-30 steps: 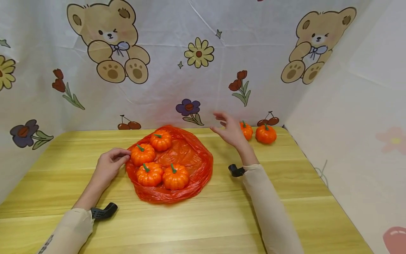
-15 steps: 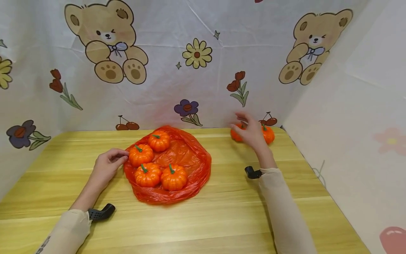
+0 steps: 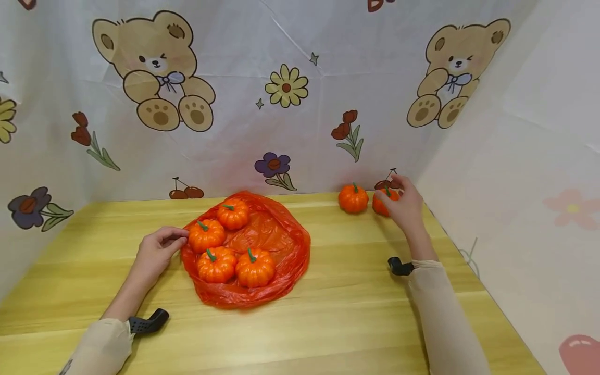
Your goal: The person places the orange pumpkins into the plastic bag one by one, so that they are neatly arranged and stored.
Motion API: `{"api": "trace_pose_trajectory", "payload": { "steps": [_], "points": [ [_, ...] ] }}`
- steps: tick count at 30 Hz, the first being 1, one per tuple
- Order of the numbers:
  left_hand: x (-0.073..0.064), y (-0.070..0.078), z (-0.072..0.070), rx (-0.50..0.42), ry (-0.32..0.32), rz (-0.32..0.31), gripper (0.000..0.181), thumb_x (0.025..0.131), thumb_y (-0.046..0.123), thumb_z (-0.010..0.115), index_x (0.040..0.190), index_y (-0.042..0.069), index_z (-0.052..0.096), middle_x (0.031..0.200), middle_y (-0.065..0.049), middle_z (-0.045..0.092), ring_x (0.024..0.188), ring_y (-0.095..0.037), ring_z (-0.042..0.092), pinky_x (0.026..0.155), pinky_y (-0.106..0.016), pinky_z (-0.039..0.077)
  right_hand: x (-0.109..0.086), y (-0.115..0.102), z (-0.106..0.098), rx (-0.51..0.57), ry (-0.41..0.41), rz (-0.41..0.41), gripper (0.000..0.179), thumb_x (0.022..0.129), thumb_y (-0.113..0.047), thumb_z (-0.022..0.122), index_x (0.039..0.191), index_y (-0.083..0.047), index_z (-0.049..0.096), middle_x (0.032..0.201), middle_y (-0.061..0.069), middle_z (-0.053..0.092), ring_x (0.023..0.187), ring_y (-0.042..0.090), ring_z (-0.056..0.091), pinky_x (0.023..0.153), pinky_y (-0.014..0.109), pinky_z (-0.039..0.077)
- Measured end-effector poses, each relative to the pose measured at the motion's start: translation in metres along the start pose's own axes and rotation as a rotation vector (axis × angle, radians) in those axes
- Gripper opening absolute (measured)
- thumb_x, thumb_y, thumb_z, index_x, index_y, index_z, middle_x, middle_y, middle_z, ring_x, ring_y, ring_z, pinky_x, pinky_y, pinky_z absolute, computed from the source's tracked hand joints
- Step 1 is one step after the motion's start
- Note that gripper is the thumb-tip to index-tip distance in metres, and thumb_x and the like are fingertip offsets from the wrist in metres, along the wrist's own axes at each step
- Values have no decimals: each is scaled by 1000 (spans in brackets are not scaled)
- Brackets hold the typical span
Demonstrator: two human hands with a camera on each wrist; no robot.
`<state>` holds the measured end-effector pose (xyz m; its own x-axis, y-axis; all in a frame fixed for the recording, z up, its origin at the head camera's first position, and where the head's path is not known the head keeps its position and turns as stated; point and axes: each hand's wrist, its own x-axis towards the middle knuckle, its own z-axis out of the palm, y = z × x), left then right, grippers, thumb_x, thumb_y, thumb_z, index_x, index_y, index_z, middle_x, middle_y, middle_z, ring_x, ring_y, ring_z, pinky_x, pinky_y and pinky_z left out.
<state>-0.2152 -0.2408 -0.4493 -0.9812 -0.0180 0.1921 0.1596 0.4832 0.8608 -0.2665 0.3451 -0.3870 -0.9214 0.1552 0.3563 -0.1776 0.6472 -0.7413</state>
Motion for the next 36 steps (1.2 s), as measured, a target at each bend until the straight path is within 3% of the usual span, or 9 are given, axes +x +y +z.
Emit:
{"api": "trace_pose_trajectory", "payload": {
  "steps": [9, 21, 36],
  "points": [
    [-2, -3, 1, -12, 10, 18, 20, 103, 11, 68, 119, 1, 75, 121, -18, 71, 93, 1, 61, 81, -6, 50, -4, 21, -8, -63, -69, 80, 75, 101, -37, 72, 157, 3, 41, 158, 29, 45, 146, 48, 42, 117, 64, 38],
    [-2, -1, 2, -10, 11, 15, 20, 104, 10, 67, 118, 0, 75, 121, -18, 70, 95, 0, 60, 82, -5, 50, -2, 35, -4, -166, -161, 72, 83, 96, -32, 79, 158, 5, 38, 155, 37, 43, 139, 56, 43, 111, 71, 41],
    [-2, 0, 1, 0, 8, 15, 20, 104, 10, 67, 120, 1, 75, 122, -18, 71, 96, -2, 61, 83, -5, 49, -3, 43, -2, -113, -208, 102, 82, 94, -18, 81, 159, 3, 35, 154, 40, 41, 140, 57, 43, 113, 71, 39]
  ]
}}
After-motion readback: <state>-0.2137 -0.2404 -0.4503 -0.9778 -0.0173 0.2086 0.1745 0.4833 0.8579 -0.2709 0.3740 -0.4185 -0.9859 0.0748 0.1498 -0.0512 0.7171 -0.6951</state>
